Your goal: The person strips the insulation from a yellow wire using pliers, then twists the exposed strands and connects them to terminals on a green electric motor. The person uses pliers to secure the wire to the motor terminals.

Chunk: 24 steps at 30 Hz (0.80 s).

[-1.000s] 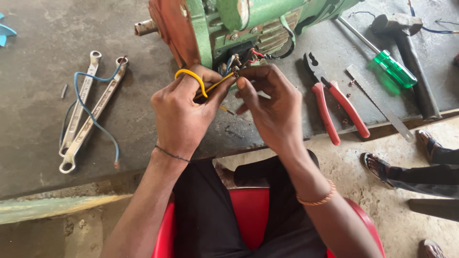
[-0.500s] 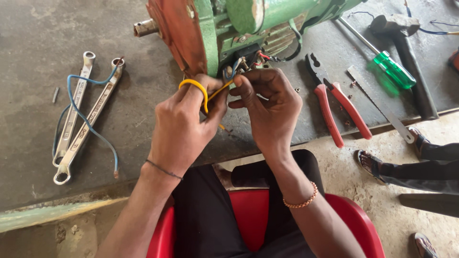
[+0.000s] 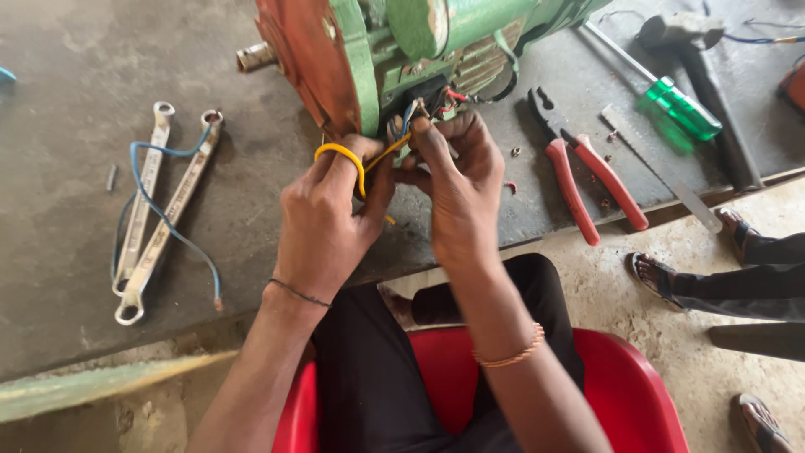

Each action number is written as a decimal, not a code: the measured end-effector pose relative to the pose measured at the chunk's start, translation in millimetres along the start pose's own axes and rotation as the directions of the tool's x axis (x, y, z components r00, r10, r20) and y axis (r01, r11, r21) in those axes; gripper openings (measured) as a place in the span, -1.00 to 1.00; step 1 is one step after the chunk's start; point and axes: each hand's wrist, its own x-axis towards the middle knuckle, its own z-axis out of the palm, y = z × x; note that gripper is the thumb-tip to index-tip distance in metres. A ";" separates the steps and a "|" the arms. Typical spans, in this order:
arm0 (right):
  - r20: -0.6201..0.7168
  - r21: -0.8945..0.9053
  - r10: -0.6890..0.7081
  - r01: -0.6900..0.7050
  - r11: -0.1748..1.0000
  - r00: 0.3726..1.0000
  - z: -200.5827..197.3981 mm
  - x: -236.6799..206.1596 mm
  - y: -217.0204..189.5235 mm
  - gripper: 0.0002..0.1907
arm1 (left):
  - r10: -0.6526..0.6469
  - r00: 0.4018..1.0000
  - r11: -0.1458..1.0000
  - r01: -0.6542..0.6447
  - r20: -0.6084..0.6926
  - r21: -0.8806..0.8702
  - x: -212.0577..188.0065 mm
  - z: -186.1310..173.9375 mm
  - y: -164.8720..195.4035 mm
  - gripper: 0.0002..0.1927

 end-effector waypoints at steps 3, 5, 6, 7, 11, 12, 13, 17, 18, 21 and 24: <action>0.114 -0.109 0.033 -0.021 0.994 0.993 -22.9 -1.4 -17.0 -0.87 | 0.007 1.000 1.000 -0.008 -0.028 -0.027 0.9 1.2 0.2 -0.82; 0.191 -0.353 -0.154 0.214 0.911 0.969 -34.8 -4.4 -24.8 -0.81 | 0.010 0.999 0.999 -0.011 -0.040 -0.032 1.1 2.7 0.5 -0.84; 0.248 -0.464 -0.238 0.331 0.822 0.939 -38.9 -4.4 -28.2 -0.80 | 0.048 0.997 0.999 -0.048 -0.061 -0.009 1.4 3.4 1.0 -0.82; 0.316 -0.553 -0.312 0.441 0.707 0.896 -42.0 -3.1 -31.7 -0.79 | 0.089 0.993 0.996 -0.087 -0.080 0.018 2.1 3.6 1.3 -0.81; 0.648 -0.594 -0.464 0.782 0.188 0.604 -43.0 13.3 -38.9 -0.75 | 0.192 0.979 0.973 -0.181 -0.066 0.145 8.2 -3.6 5.3 -0.78; 0.680 -0.572 -0.475 0.809 0.134 0.559 -41.6 17.5 -38.2 -0.76 | 0.218 0.976 0.962 -0.211 -0.021 0.173 11.1 -7.3 6.8 -0.75; 0.711 -0.547 -0.479 0.833 0.082 0.514 -39.9 20.7 -36.3 -0.76 | 0.238 0.971 0.950 -0.238 0.025 0.201 14.8 -11.6 8.4 -0.72; 0.709 -0.551 -0.506 0.833 0.036 0.491 -36.9 18.7 -27.2 -0.75 | 0.282 0.926 0.852 -0.362 0.251 0.379 41.6 -17.6 17.6 -0.76; 0.684 -0.577 -0.500 0.814 0.075 0.531 -36.7 16.6 -25.9 -0.75 | 0.284 0.915 0.838 -0.383 0.288 0.389 49.1 -18.2 20.1 -0.78; 0.621 -0.621 -0.494 0.766 0.163 0.609 -34.0 12.6 -24.8 -0.73 | 0.285 0.882 0.798 -0.435 0.374 0.418 70.9 -18.7 26.8 -0.81; 0.575 -0.639 -0.515 0.742 0.202 0.636 -28.0 9.8 -25.2 -0.74 | 0.277 0.875 0.803 -0.438 0.398 0.404 82.0 -17.8 34.0 -0.83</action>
